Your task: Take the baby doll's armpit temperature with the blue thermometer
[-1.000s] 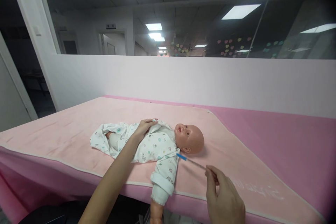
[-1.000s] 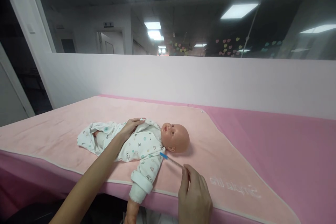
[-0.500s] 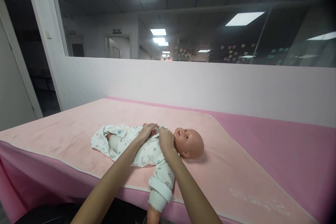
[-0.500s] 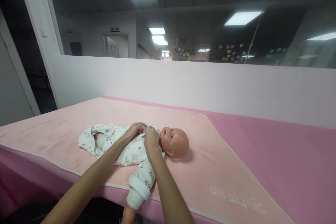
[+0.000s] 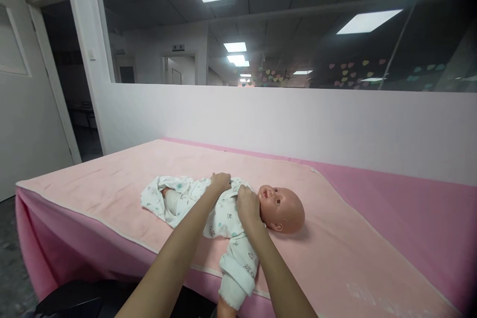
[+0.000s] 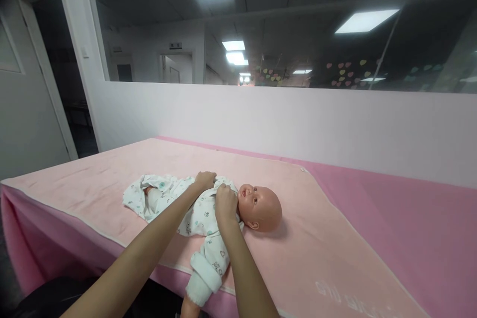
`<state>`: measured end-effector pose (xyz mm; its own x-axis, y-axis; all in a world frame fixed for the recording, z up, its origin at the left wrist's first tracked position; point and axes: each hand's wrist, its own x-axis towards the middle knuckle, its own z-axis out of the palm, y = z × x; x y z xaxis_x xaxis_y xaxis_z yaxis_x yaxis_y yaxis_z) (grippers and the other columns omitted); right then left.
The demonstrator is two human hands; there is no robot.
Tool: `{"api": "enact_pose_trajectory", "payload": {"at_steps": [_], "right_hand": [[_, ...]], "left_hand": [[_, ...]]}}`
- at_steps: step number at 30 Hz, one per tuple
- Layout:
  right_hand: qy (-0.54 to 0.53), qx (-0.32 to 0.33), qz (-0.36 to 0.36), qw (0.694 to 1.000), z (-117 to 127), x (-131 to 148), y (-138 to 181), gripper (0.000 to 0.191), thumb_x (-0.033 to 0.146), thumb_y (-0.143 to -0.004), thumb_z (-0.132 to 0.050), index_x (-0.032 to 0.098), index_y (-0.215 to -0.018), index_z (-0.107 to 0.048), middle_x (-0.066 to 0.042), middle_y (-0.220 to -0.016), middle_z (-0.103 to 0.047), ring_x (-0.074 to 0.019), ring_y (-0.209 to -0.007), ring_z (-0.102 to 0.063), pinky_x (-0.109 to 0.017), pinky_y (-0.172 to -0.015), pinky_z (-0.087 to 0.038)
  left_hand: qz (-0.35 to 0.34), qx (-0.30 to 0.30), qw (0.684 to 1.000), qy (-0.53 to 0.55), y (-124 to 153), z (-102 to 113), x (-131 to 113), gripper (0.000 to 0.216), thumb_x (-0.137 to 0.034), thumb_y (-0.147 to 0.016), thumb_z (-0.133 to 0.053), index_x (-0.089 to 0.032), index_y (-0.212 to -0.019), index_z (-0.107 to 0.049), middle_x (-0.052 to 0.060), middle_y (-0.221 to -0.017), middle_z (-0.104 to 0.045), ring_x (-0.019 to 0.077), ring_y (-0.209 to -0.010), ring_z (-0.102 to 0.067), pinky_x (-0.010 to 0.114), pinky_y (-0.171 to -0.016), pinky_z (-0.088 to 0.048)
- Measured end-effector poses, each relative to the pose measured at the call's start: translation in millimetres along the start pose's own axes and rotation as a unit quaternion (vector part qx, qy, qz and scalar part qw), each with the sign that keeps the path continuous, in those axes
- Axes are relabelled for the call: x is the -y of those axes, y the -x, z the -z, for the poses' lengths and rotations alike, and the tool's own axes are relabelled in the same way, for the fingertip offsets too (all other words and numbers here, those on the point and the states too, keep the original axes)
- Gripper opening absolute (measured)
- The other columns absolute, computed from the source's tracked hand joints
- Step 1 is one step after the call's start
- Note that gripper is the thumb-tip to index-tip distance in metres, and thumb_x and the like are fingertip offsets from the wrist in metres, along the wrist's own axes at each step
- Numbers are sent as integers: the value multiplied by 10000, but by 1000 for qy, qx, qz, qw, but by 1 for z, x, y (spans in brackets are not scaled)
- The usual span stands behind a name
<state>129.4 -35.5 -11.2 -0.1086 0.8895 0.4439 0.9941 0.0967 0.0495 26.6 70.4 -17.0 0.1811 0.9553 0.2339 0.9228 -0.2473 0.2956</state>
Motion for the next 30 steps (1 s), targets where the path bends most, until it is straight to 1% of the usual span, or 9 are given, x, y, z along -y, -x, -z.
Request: {"api": "enact_pose_trajectory", "payload": {"at_steps": [2, 5, 9, 11, 16, 21, 23, 26, 30], "right_hand": [[-3, 4, 1, 1000, 2, 1, 0, 239, -10, -816, -324, 103, -886, -523, -141, -845, -614, -196, -783, -621, -240, -608, -436], [-10, 2, -8, 1000, 5, 2, 2, 257, -10, -822, -304, 110, -936, -501, -138, -851, -613, -194, -771, -623, -236, -595, -435], [-14, -4, -24, 1000, 7, 3, 4, 323, -13, -824, -301, 119, -1090, -425, -114, -819, -617, -177, -720, -625, -223, -566, -429], [-13, -6, -16, 1000, 7, 3, 4, 362, -12, -824, -298, 143, -1135, -401, -96, -812, -617, -168, -696, -622, -222, -562, -425], [-12, 14, 12, 1000, 14, -1, 9, 281, 8, -817, -314, 137, -917, -542, -110, -783, -622, -194, -699, -618, -250, -551, -406], [-28, 43, 51, 997, 33, -14, 35, 230, 58, -780, -398, 124, -700, -603, -127, -763, -627, -202, -727, -592, -260, -591, -395], [-57, 25, 78, 995, 43, -21, 46, 204, 146, -794, -439, 128, -685, -610, -119, -786, -627, -203, -792, -571, -270, -667, -401], [-125, -50, 95, 986, 59, -35, 51, 263, 251, -834, -420, 148, -691, -616, -96, -901, -629, -193, -933, -529, -278, -805, -371], [-198, -127, 9, 972, 67, -67, 31, 307, 285, -857, -358, 164, -757, -621, -72, -975, -625, -159, -947, -524, -250, -807, -353]], "left_hand": [[14, -17, 999, -25, 7, 1, 0, 256, -185, -695, -512, -148, -932, -602, 144, -941, -614, 271, -931, -551, 409, -835, -359], [15, -63, 996, -56, 17, 7, -2, 330, -244, -702, -510, -131, -1002, -589, 162, -1027, -562, 301, -1020, -483, 423, -868, -317], [-20, -118, 989, -89, 27, 14, -4, 303, -263, -668, -540, -158, -941, -618, 123, -991, -554, 285, -1004, -472, 407, -866, -313], [-41, -117, 988, -88, 29, 15, -3, 284, -229, -656, -533, -155, -919, -612, 110, -1005, -547, 260, -969, -496, 364, -826, -349], [-36, -57, 995, -78, 31, 17, -1, 315, -177, -660, -490, -164, -965, -565, 90, -991, -591, 257, -882, -562, 331, -720, -400], [-24, -48, 996, -76, 34, 18, -2, 316, -142, -651, -476, -166, -954, -561, 96, -927, -632, 273, -874, -579, 334, -721, -405], [-26, -46, 996, -73, 35, 19, -2, 328, -133, -650, -468, -170, -963, -559, 94, -946, -633, 265, -877, -581, 328, -733, -403], [-28, -42, 996, -68, 35, 19, -2, 365, -139, -653, -466, -172, -1006, -551, 95, -987, -627, 267, -905, -573, 329, -750, -399], [-28, -37, 997, -65, 35, 19, 0, 402, -146, -651, -465, -177, -1045, -542, 96, -1013, -621, 274, -930, -563, 340, -766, -394]]}}
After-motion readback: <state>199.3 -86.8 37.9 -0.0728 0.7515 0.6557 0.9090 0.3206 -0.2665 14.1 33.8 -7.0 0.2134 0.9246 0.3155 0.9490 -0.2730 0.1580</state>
